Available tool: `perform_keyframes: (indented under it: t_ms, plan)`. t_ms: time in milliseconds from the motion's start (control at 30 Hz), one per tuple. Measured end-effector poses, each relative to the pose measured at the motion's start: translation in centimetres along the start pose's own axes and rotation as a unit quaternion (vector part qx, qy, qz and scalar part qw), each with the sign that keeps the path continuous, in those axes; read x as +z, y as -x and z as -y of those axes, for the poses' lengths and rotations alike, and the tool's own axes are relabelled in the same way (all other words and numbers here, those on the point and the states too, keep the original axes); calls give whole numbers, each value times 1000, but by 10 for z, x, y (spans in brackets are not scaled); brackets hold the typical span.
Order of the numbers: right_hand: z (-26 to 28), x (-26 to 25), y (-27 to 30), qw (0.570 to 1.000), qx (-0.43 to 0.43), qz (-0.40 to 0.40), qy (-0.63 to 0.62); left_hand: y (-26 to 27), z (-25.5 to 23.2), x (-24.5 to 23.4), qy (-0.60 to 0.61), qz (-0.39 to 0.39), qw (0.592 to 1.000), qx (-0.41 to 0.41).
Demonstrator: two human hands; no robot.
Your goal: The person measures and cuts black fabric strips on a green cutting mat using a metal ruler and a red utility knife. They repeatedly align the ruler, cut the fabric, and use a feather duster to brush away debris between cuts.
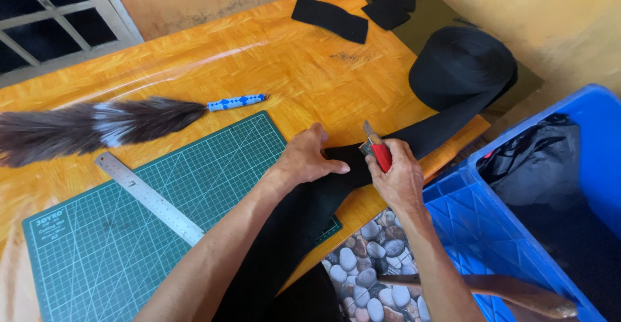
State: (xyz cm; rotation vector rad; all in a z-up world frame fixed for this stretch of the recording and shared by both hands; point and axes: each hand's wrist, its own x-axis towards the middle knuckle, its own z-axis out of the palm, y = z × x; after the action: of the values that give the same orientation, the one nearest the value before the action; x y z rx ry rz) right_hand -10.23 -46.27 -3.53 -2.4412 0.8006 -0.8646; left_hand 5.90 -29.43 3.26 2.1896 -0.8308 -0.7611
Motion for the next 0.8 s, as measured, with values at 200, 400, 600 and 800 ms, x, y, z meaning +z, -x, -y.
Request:
perform_keyframes:
  t_ms: [200,400,600,800]
  plan:
    - [12,-16,-2,999,-14,30,-42,5,21,0,40,1,999,-23]
    - [1,-15,-1,994,-11,48,-102,7,16,9,60,28,997,27]
    - [7,-18,-1,988,45,3,-147,-11,20,19,331,104,938,2]
    - [12,-28,6,984,73,-50,-153,-35,40,40,435,109,894,-22]
